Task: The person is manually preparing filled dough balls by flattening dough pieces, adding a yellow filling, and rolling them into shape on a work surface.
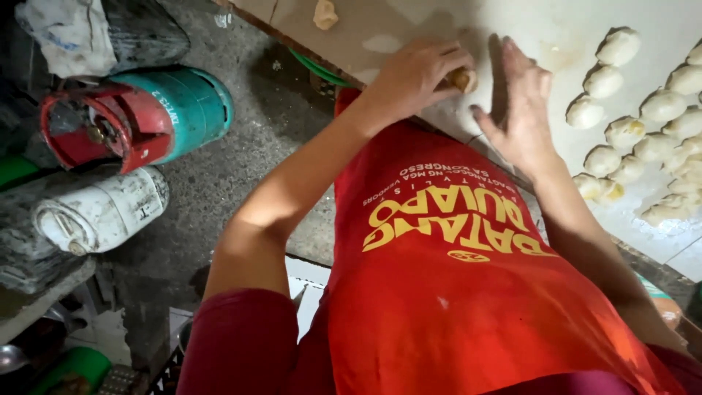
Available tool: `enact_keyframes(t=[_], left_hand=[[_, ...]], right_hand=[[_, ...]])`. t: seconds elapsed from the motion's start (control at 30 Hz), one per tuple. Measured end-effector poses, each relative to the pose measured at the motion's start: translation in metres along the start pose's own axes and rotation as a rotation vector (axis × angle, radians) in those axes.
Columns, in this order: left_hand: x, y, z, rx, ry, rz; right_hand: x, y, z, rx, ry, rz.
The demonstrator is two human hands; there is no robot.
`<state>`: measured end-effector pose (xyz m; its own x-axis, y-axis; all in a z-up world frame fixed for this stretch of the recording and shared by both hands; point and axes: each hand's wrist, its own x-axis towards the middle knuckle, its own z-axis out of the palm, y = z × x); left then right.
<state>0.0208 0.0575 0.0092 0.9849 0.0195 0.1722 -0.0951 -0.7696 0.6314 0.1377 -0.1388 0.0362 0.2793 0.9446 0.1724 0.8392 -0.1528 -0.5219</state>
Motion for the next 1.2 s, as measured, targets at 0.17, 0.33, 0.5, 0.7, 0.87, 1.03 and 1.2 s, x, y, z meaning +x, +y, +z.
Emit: enact_keyframes(t=[0.17,0.33,0.5,0.7,0.87,1.03,1.2], left_hand=[[0.002,0.014,-0.018,-0.762,0.022,-0.297],[-0.006,0.013,-0.027,-0.957,0.018,-0.454],[-0.001,0.014,-0.006,-0.738,0.073,-0.539],[0.016,0.027,0.007,-0.378,0.050,-0.649],[0.007,0.040,0.007,-0.075,0.008,-0.510],[-0.007,0.037,0.005,0.047,-0.079,-0.523],[-0.008,0.031,0.028,0.137,0.039,-0.406]], right_hand=[[0.025,-0.006,0.005,0.487,-0.002,-0.060],[0.030,-0.021,-0.015,0.412,-0.050,0.051],[0.025,-0.012,-0.023,0.347,-0.125,0.030],[0.038,-0.002,-0.018,0.210,-0.119,-0.066],[0.046,-0.017,-0.039,0.072,-0.142,-0.088],[0.019,-0.025,-0.015,0.111,-0.019,0.147],[0.011,-0.021,0.011,0.160,0.079,0.196]])
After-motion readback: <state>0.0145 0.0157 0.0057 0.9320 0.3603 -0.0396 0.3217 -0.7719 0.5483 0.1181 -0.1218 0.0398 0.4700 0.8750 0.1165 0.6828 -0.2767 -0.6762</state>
